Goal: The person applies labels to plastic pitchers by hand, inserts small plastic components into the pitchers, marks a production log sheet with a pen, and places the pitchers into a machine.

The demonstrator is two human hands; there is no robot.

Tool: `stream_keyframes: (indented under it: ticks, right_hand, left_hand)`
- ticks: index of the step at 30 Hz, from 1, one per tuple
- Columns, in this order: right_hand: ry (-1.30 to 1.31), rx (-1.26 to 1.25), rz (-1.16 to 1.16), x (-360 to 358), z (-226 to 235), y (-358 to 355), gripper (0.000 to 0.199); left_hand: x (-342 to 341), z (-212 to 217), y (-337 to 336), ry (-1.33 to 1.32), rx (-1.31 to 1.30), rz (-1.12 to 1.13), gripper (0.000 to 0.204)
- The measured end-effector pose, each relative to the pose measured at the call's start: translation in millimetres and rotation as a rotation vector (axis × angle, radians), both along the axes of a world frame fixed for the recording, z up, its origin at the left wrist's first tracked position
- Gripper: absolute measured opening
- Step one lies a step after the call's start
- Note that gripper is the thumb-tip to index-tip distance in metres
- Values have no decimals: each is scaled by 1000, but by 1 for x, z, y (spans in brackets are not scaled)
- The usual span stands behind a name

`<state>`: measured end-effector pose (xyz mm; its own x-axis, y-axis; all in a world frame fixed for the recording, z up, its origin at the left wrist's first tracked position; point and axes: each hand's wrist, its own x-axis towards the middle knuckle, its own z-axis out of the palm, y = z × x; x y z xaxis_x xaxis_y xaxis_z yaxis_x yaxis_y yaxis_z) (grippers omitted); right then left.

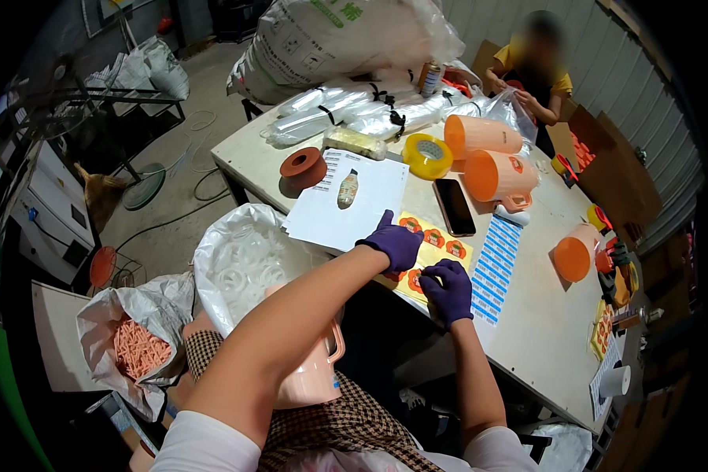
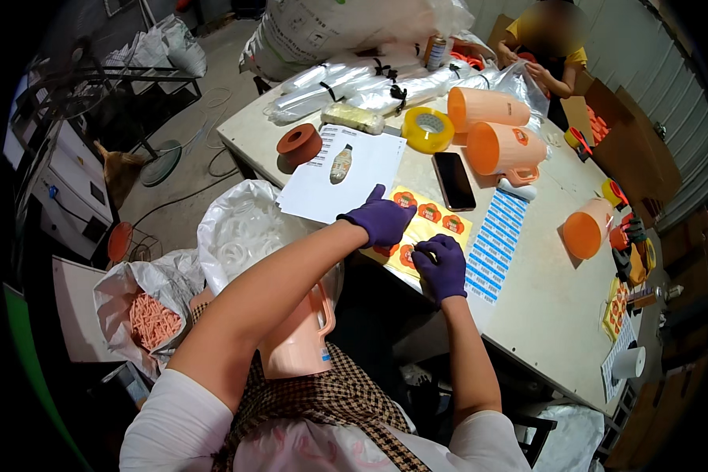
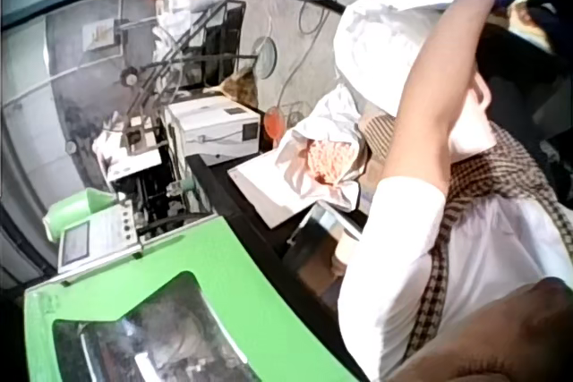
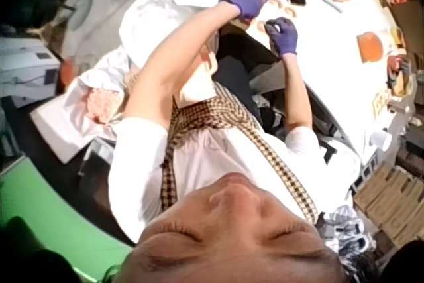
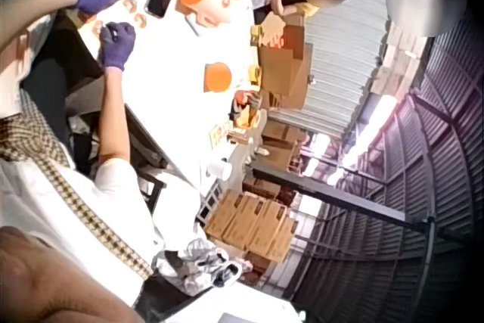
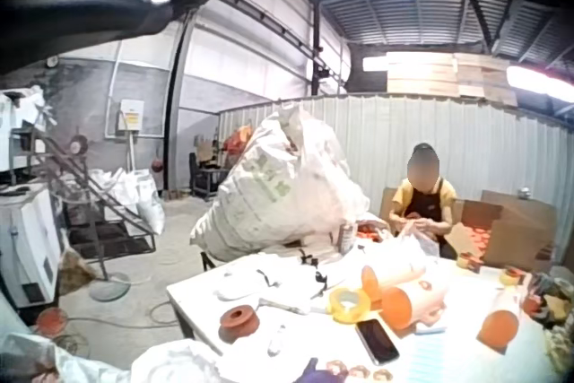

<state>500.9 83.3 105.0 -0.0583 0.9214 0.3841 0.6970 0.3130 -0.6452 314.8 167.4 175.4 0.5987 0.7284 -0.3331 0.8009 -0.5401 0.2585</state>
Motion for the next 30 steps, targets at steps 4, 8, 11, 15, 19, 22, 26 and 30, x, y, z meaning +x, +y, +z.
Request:
stream_keyframes:
  ticks: [4, 8, 11, 15, 19, 22, 26, 30]
  right_hand:
    - [-157, 484, 76, -41, 46, -37, 16]
    - [225, 448, 421, -70, 110, -114, 16]
    - [683, -542, 295, -98, 110, -118, 7]
    - [609, -837, 463, -147, 55, -80, 19]
    - [598, -1070, 596, -191, 44, -69, 19]
    - [487, -1043, 652, -207, 35, -65, 17]
    - [428, -1065, 626, -212, 22, -72, 16]
    - [62, -634, 617, -204, 21, -88, 17]
  left_hand:
    - [-16, -22, 8, -84, 25, 68, 64]
    - [-50, -2, 1, -330, 322, -67, 59]
    - [-125, 32, -32, -835, 476, 94, 68]
    - [-211, 30, -109, -1213, 476, 494, 84]
    - [-254, -14, -209, -1298, 391, 896, 79]
    - [-268, -54, -257, -1386, 314, 1068, 82]
    - [-269, -75, -289, -1163, 332, 1098, 79]
    - [-251, -89, -297, -1181, 254, 971, 78]
